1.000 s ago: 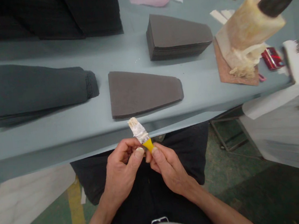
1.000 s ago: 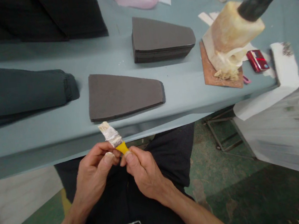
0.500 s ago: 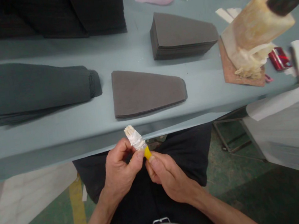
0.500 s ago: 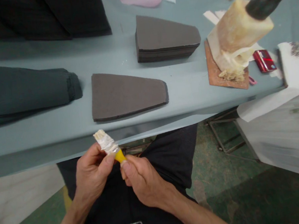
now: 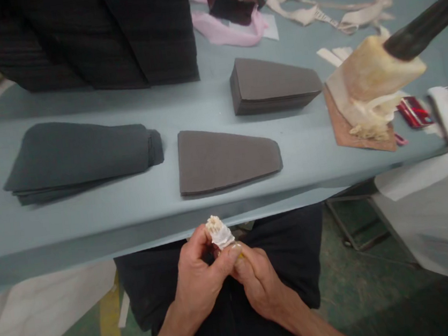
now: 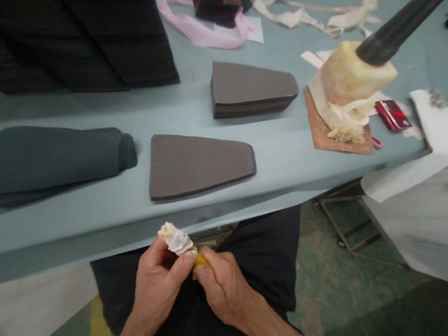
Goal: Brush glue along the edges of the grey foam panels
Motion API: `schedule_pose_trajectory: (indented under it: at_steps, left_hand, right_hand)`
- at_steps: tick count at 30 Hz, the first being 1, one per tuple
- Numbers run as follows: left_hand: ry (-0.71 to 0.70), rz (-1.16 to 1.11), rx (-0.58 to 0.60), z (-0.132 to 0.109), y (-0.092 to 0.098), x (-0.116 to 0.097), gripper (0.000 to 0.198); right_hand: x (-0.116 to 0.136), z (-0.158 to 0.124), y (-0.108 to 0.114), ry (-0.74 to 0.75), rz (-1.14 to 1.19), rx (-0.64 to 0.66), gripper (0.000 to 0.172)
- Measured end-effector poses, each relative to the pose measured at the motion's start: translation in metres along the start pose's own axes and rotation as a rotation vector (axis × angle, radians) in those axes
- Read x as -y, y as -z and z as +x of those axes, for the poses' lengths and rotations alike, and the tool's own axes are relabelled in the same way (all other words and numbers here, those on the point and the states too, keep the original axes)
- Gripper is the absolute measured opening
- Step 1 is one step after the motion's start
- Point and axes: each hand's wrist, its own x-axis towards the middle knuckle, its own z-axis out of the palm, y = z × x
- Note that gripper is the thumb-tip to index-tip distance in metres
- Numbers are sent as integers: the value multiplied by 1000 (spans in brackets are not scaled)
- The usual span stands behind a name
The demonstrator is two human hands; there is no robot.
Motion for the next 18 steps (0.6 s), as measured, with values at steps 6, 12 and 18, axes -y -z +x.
schedule_pose_trajectory:
  at_steps: [6,12,18]
  left_hand:
    - [-59,35,-5,-6,-2,0,15]
    - [-217,56,22,-4,-1,0,14]
    - [-236,70,48,-4,-2,4,15]
  right_hand:
    - [-19,1,6,94,-191,-28,46]
    - [-37,13,3,282,-227,-80,51]
    - [-41,16,5,284,-248,-91,51]
